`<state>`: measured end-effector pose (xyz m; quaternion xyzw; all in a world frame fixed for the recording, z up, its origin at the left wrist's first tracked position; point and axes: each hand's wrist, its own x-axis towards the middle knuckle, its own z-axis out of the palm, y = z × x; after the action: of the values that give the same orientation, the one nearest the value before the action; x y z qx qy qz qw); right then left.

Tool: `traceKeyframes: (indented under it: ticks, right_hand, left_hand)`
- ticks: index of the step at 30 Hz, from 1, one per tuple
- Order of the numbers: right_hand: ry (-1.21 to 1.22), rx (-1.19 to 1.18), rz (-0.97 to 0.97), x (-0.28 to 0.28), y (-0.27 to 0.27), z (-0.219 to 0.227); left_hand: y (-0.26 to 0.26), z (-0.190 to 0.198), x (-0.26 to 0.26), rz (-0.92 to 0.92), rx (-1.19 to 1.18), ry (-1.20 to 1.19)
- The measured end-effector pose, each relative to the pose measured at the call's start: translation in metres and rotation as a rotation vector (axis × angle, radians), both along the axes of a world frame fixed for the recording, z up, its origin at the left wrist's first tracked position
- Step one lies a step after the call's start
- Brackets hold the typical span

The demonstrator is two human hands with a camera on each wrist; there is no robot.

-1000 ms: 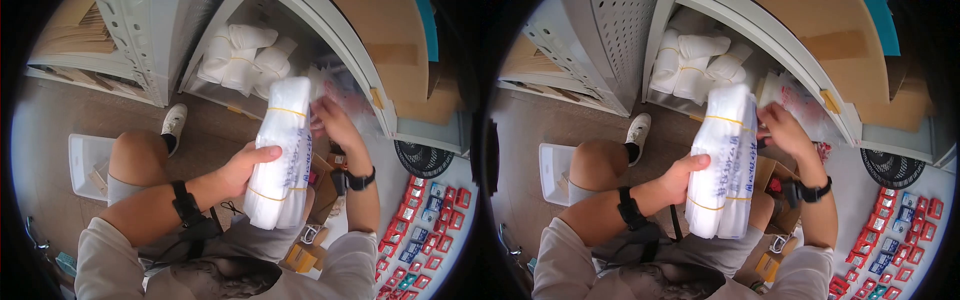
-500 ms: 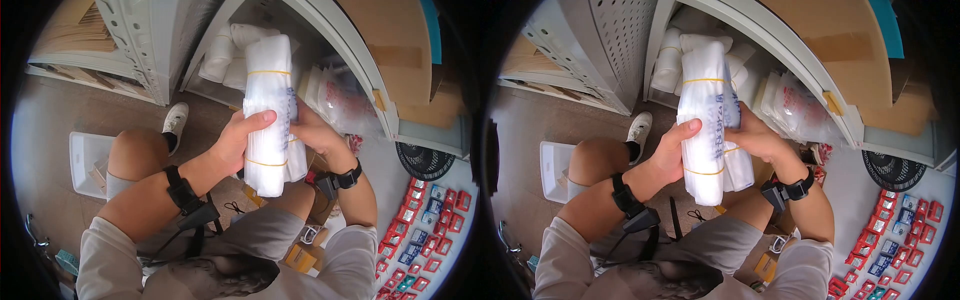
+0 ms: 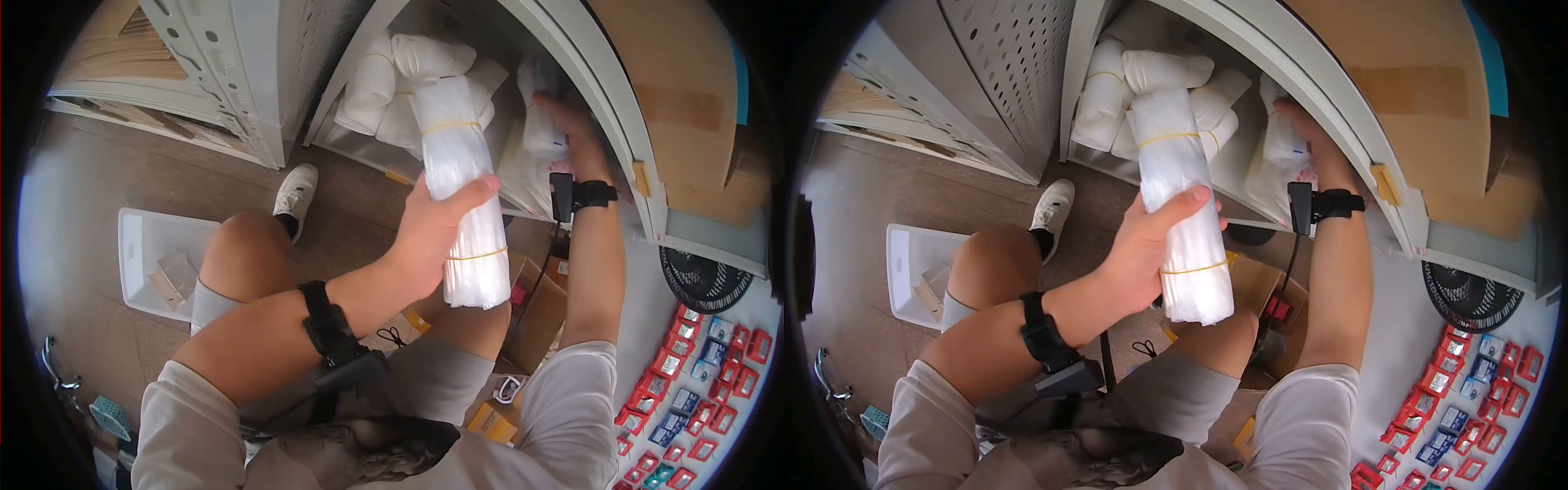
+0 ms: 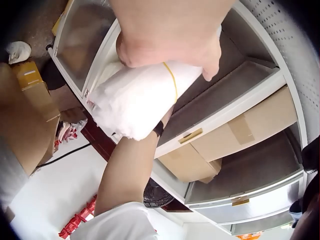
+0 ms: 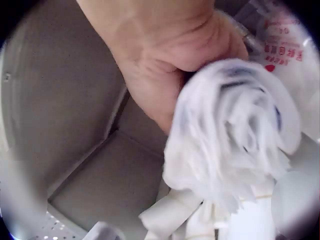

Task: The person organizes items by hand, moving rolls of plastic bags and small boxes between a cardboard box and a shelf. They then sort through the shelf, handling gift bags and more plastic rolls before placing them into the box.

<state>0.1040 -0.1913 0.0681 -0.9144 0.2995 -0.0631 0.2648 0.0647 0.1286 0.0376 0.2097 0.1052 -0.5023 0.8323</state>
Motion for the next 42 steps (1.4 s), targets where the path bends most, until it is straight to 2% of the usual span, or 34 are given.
traceKeyframes:
  ticks: [2, 3, 5, 6, 8, 14, 21, 24, 28, 30, 31, 33, 35, 39, 42]
  right_hand:
    - [0.194, -0.635, 0.18, 0.011, 0.009, 0.02]
    - [0.189, -0.63, 0.184, 0.016, 0.005, 0.022]
    - [0.437, -0.765, 0.223, 0.025, -0.012, 0.026]
    - [0.43, -0.822, 0.238, 0.03, -0.023, 0.023]
    - [0.38, -0.908, 0.26, 0.038, -0.044, 0.01]
    - [0.19, -1.057, 0.271, 0.06, -0.089, -0.031]
    - [0.114, -1.098, 0.27, 0.058, -0.122, -0.065]
    - [0.096, -1.095, 0.279, 0.046, -0.133, -0.073]
    - [0.202, -1.01, 0.232, 0.044, -0.134, -0.073]
    - [-0.147, -0.905, 0.302, 0.068, -0.166, -0.104]
    - [-0.146, -0.796, 0.354, 0.091, -0.186, -0.131]
    - [-0.042, -0.586, 0.445, 0.112, -0.062, -0.093]
    - [0.022, -0.473, 0.488, 0.134, 0.006, -0.08]
    - [0.015, -0.076, 0.411, 0.161, 0.026, -0.088]
    - [-0.069, 0.268, 0.342, 0.163, 0.021, -0.092]
  left_hand:
    - [-0.009, -0.001, -0.005, 0.025, 0.037, -0.017]
    - [-0.012, 0.0, -0.007, 0.011, 0.062, -0.03]
    - [-0.017, 0.001, -0.012, -0.04, 0.08, -0.041]
    - [-0.019, 0.003, -0.014, -0.037, 0.082, -0.041]
    - [-0.019, 0.008, -0.016, -0.107, 0.099, -0.043]
    - [-0.017, 0.009, -0.021, -0.103, 0.136, -0.05]
    - [-0.024, 0.007, -0.015, -0.084, 0.188, -0.099]
    - [-0.028, 0.01, -0.016, -0.079, 0.141, -0.025]
    - [-0.032, 0.008, -0.022, -0.056, 0.167, -0.099]
    - [-0.036, -0.001, -0.027, -0.055, 0.235, -0.167]
    - [-0.036, -0.004, -0.026, -0.049, 0.238, -0.172]
    - [-0.036, -0.008, -0.024, -0.17, 0.353, -0.158]
    - [-0.038, -0.012, -0.024, -0.162, 0.419, -0.179]
    - [-0.031, -0.023, -0.023, -0.163, 0.591, -0.289]
    - [-0.023, -0.027, -0.023, -0.21, 0.661, -0.265]
